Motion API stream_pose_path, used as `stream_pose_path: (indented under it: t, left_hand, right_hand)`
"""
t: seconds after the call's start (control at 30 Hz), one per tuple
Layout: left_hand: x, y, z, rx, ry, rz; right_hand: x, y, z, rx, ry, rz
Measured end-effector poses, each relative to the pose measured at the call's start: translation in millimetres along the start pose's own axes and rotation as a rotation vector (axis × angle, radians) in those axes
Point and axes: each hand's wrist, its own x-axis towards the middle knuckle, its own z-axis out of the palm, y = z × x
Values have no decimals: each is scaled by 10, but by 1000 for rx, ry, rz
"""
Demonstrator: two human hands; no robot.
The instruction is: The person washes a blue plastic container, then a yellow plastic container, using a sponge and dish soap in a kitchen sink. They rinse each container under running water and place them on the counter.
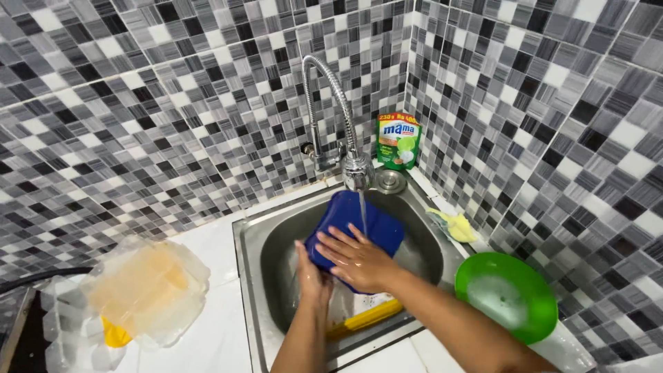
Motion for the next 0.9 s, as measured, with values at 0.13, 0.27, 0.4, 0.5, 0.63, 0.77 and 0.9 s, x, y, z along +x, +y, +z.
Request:
stream_pose_path:
  t: [0.13,0.27,0.4,0.5,0.63,0.77,0.9]
  left_hand:
    - [128,-151,-3,196,5,123]
    - [-86,-164,312,381,-179,242]
    - [448,-547,-258,562,-238,329]
    - [111,-330,123,472,-234,297]
    - [-324,32,470,418,-203,179]
    - [-133,-83,219,527,-195,257]
    - [-26,33,22,517,-212,320]
  right_hand:
    - [205,-90,-567,-168,-288,527]
    - [164,260,-153,-150,-169,473]
    - [132,373,-415,-337,-154,704]
    - [497,-245,-812,-246,-462,726]
    - [268,310,-185,-47,-107,416]
    - [467,65,-483,-195,-285,813]
    - [436,-20,-83,-77,247,350]
